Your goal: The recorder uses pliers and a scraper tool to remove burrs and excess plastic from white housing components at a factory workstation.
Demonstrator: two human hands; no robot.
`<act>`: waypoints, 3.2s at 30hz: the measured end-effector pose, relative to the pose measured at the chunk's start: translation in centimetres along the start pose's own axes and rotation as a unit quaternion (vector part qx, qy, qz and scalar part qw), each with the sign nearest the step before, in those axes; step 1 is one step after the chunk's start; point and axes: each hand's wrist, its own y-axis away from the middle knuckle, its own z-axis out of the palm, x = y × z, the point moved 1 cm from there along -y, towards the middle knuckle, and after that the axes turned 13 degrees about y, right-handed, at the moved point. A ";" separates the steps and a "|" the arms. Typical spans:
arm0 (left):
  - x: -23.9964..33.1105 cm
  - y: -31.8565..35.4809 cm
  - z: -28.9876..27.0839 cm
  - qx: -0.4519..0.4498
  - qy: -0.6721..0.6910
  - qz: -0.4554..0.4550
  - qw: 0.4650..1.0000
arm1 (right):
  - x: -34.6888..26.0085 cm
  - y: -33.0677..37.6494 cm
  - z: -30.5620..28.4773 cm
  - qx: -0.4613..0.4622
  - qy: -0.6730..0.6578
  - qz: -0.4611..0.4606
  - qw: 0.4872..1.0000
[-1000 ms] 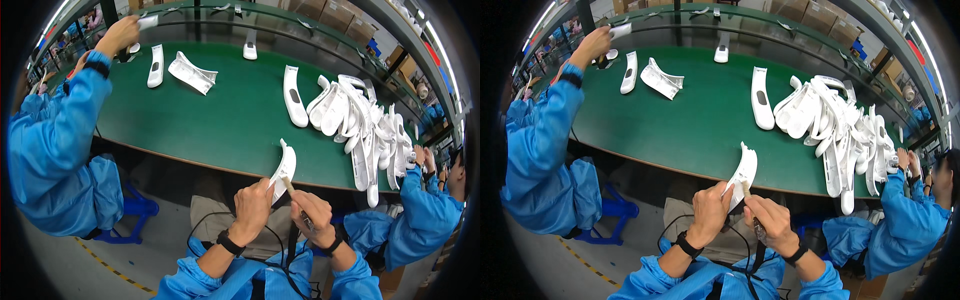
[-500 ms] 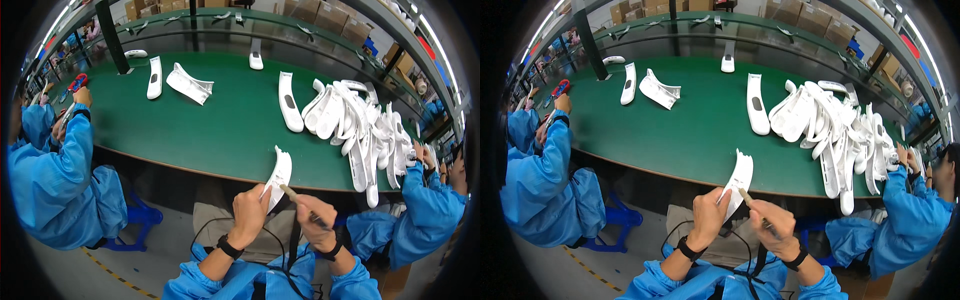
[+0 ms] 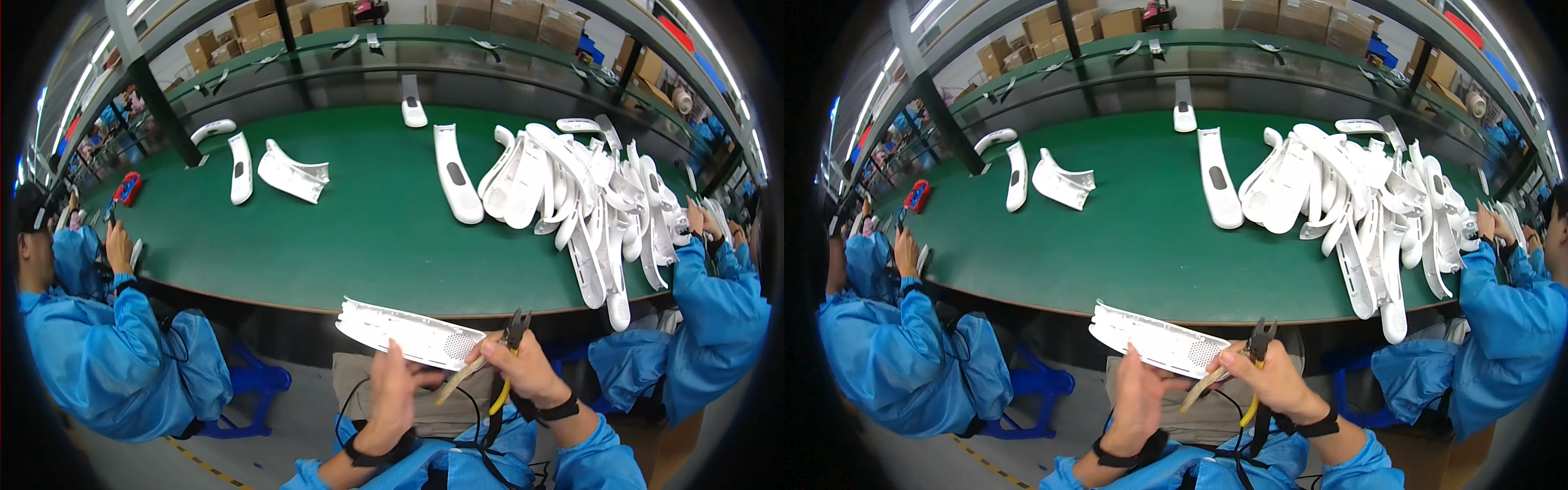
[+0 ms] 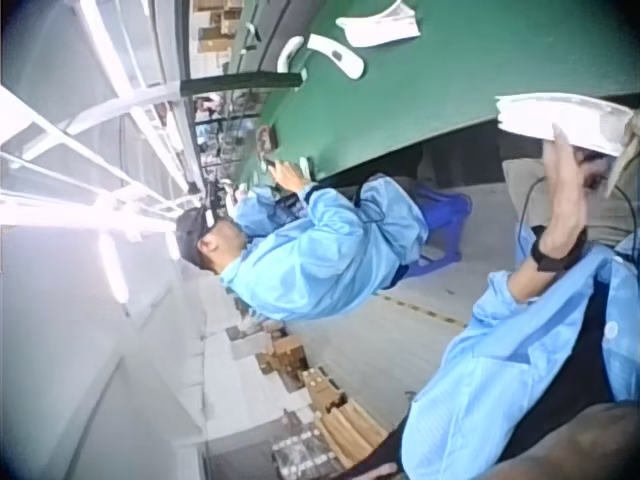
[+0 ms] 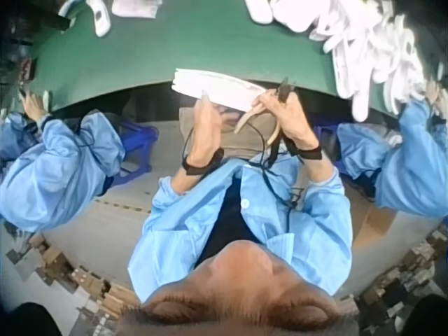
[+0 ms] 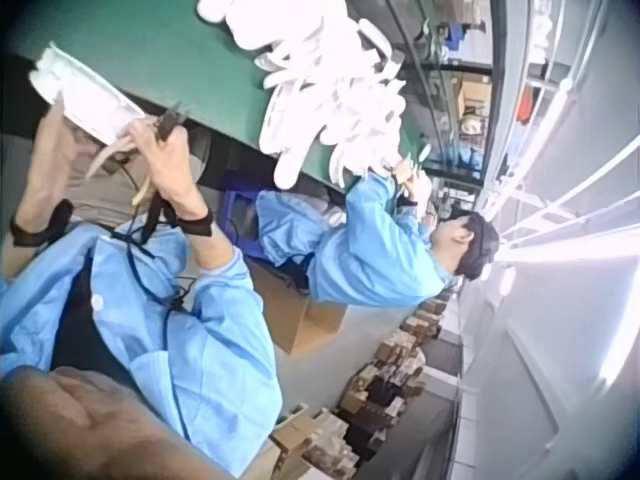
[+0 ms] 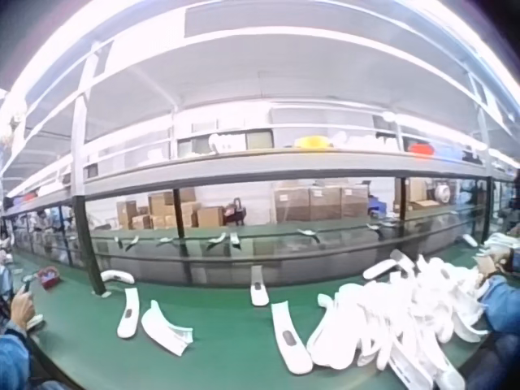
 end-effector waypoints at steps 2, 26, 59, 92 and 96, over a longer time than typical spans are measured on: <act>2.5 2.3 -1.4 -0.067 -0.230 0.033 0.970 | -0.4 -0.6 -1.8 -0.021 0.032 -0.023 0.999; 0.4 -6.1 -1.2 -0.088 -0.423 0.007 0.902 | -0.7 0.6 -1.1 0.190 0.369 -0.365 0.833; 0.4 -6.1 -0.9 -0.096 -0.472 0.075 0.873 | -0.9 -1.8 1.8 0.199 0.470 -0.374 0.775; 1.4 -5.0 1.3 -0.136 -0.695 0.377 0.596 | 0.0 -0.7 1.7 0.255 0.360 -0.322 0.838; 1.5 -5.1 1.0 -0.143 -0.687 0.381 0.602 | -1.9 0.0 1.9 0.265 0.402 -0.384 0.788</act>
